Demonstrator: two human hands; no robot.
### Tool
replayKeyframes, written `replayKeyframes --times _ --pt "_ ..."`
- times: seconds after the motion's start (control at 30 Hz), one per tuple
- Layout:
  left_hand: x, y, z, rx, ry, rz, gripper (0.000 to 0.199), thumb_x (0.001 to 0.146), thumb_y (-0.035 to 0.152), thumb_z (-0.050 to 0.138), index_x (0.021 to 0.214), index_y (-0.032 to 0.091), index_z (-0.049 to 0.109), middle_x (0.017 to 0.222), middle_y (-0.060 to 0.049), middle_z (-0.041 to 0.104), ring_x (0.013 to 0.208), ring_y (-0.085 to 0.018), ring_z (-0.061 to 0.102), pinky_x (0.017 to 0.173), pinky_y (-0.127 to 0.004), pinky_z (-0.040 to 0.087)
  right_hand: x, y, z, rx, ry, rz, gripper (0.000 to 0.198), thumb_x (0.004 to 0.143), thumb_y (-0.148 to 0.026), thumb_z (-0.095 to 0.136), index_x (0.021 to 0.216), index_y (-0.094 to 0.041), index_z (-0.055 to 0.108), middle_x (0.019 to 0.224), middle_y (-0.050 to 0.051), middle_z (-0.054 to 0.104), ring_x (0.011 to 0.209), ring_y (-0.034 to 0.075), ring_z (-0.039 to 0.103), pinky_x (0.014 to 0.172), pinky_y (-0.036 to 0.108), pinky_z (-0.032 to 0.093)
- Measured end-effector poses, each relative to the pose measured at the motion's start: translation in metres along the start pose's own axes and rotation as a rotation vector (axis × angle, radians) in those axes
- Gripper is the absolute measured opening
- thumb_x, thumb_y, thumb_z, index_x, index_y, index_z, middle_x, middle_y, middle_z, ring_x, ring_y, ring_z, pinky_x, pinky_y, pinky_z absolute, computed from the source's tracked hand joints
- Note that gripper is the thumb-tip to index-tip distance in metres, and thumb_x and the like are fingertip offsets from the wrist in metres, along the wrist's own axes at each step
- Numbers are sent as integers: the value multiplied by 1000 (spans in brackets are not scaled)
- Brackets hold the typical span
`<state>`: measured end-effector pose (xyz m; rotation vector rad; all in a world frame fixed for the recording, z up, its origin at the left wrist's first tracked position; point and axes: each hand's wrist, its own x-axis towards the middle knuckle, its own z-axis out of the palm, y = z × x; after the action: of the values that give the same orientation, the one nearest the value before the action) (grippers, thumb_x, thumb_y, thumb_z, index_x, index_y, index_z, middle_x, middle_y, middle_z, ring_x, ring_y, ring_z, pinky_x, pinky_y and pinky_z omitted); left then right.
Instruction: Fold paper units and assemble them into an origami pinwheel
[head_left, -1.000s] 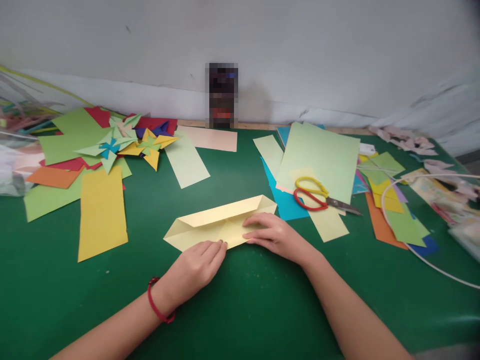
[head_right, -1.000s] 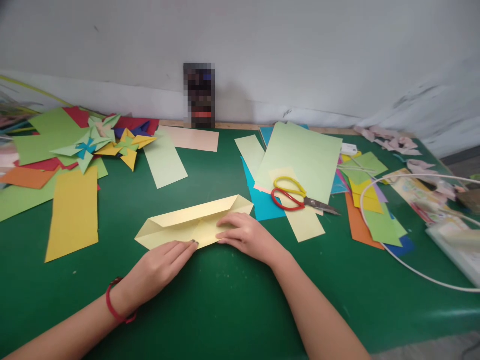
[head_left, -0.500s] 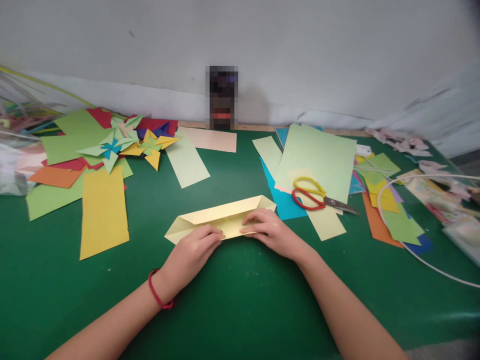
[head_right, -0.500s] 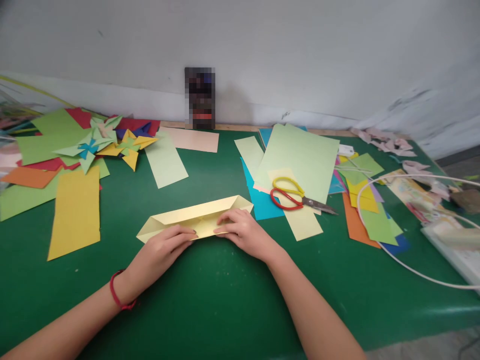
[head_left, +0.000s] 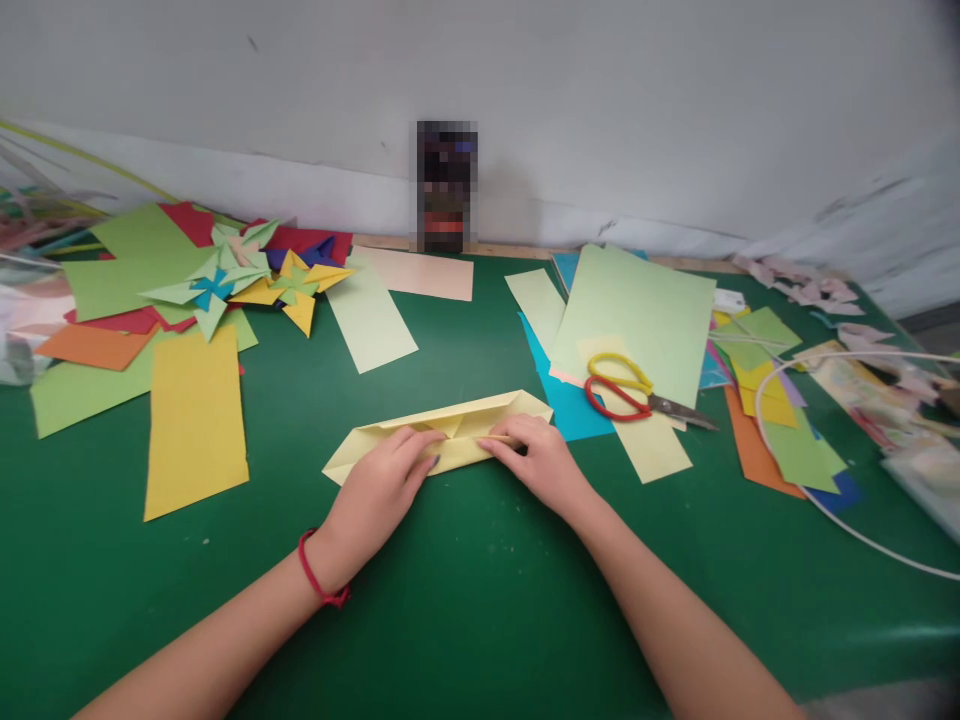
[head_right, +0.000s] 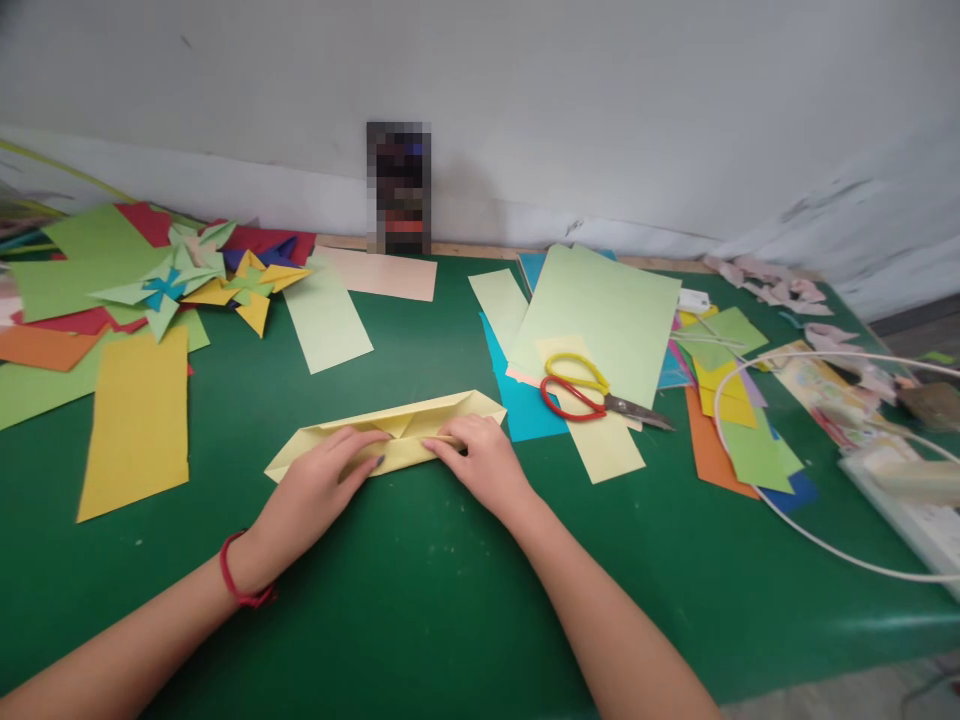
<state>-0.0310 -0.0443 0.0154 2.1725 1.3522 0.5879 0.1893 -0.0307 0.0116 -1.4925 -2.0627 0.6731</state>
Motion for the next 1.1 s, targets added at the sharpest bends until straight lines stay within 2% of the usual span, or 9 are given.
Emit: replayKeyframes --times 0.1,0.27,0.43,0.7,0.8,0.9,0.97,1.1 --pt "-1 -1 2 77 11 21 23 90 27 43 109 20 54 98 -5 60 92 -20 56 80 -36 47 -1 -2 4 -80 72 63 15 80 -35 59 78 -20 55 75 2 64 68 17 58 62 29 43" --pt "-1 -2 3 133 -16 9 22 89 25 44 107 18 54 94 -5 58 89 -20 53 78 -36 46 -2 -1 9 -86 89 92 14 79 -34 59 82 -21 54 79 2 64 72 18 59 64 29 44" --pt "-1 -2 4 160 -11 6 23 89 23 44 109 19 54 94 -6 54 88 -21 51 74 -36 45 -2 0 12 -37 101 28 11 81 -29 58 88 -21 54 85 3 62 83 18 59 74 30 44" --pt "0 -3 5 231 6 60 24 88 20 44 110 21 55 93 -7 55 85 -21 51 71 -36 46 -1 -1 13 -31 119 25 6 86 -26 51 84 -21 55 80 4 61 80 18 58 72 30 44" --pt "-2 -1 3 372 32 150 27 87 16 44 110 21 56 99 -9 57 89 -23 53 74 -39 46 -1 0 14 -36 127 24 7 86 -27 51 85 -21 55 82 4 62 80 18 59 72 30 44" --pt "-4 5 2 493 33 319 32 86 9 42 114 17 56 114 -13 57 104 -27 52 86 -45 43 -1 1 15 -55 127 14 7 85 -27 51 87 -21 55 83 4 63 81 19 60 72 31 45" --pt "-6 10 5 536 18 417 35 85 5 39 116 11 55 118 -14 57 108 -26 52 93 -44 41 -2 2 15 -64 125 6 8 86 -28 50 89 -21 54 84 4 63 81 19 60 72 31 45" --pt "-12 20 16 659 57 465 39 82 -2 33 113 0 56 116 -18 60 105 -26 57 93 -39 44 -2 0 16 -128 117 -26 9 86 -27 49 89 -21 55 83 5 62 81 20 58 71 32 43"
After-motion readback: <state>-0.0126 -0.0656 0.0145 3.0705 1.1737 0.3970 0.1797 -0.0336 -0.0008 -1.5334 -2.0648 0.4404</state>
